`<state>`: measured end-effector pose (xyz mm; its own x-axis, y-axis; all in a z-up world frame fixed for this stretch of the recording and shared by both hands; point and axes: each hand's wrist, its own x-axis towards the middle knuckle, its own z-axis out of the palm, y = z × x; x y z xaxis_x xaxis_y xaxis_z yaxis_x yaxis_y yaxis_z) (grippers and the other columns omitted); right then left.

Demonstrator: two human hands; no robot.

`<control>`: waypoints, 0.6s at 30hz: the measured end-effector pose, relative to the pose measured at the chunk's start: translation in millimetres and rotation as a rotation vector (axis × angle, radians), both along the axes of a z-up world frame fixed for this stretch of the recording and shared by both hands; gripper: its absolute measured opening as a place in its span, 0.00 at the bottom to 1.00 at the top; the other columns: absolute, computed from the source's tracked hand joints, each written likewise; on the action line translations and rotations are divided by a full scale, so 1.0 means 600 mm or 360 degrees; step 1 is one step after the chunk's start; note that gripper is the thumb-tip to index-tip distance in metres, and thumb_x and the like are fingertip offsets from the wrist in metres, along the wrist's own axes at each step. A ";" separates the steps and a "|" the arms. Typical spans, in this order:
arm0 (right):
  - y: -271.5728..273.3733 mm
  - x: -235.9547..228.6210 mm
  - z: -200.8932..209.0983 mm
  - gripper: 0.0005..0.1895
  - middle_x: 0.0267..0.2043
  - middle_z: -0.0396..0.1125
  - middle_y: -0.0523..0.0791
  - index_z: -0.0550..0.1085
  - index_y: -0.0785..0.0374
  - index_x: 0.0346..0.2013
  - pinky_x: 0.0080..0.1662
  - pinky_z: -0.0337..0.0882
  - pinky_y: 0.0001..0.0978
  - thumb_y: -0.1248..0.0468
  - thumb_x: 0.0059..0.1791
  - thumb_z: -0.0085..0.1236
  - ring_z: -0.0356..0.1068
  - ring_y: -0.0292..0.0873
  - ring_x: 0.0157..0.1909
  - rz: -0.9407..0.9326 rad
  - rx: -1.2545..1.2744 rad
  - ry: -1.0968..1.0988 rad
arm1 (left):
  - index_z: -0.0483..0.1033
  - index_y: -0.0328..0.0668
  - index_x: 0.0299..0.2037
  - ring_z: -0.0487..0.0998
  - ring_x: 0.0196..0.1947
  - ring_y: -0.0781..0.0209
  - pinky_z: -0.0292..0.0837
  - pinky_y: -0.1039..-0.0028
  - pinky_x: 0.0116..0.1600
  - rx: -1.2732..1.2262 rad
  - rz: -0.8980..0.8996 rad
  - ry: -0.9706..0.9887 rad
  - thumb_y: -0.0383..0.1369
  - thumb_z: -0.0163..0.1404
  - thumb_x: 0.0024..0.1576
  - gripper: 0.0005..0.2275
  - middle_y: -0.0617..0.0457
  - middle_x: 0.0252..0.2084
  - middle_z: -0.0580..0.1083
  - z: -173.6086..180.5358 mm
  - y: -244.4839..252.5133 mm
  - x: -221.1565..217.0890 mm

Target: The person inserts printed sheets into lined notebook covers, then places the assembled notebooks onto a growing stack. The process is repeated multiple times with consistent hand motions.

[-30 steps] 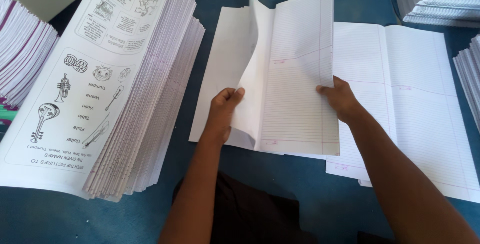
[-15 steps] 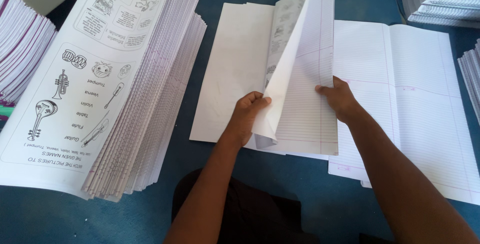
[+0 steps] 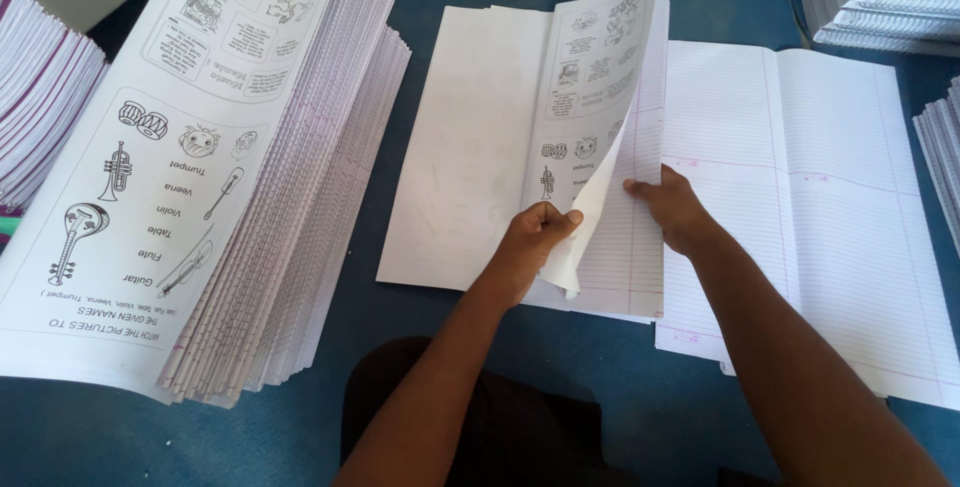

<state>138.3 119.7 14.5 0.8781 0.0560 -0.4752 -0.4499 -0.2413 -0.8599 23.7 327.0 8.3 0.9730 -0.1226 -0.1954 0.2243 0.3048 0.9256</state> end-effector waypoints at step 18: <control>-0.006 -0.012 0.021 0.31 0.55 0.69 0.63 0.68 0.78 0.59 0.51 0.78 0.44 0.58 0.47 0.59 0.74 0.58 0.53 0.0116 0.0038 -0.0039 | 0.71 0.39 0.52 0.77 0.54 0.62 0.68 0.67 0.62 -0.0042 -0.0086 -0.0020 0.49 0.49 0.62 0.20 0.48 0.54 0.78 -0.042 -0.018 0.017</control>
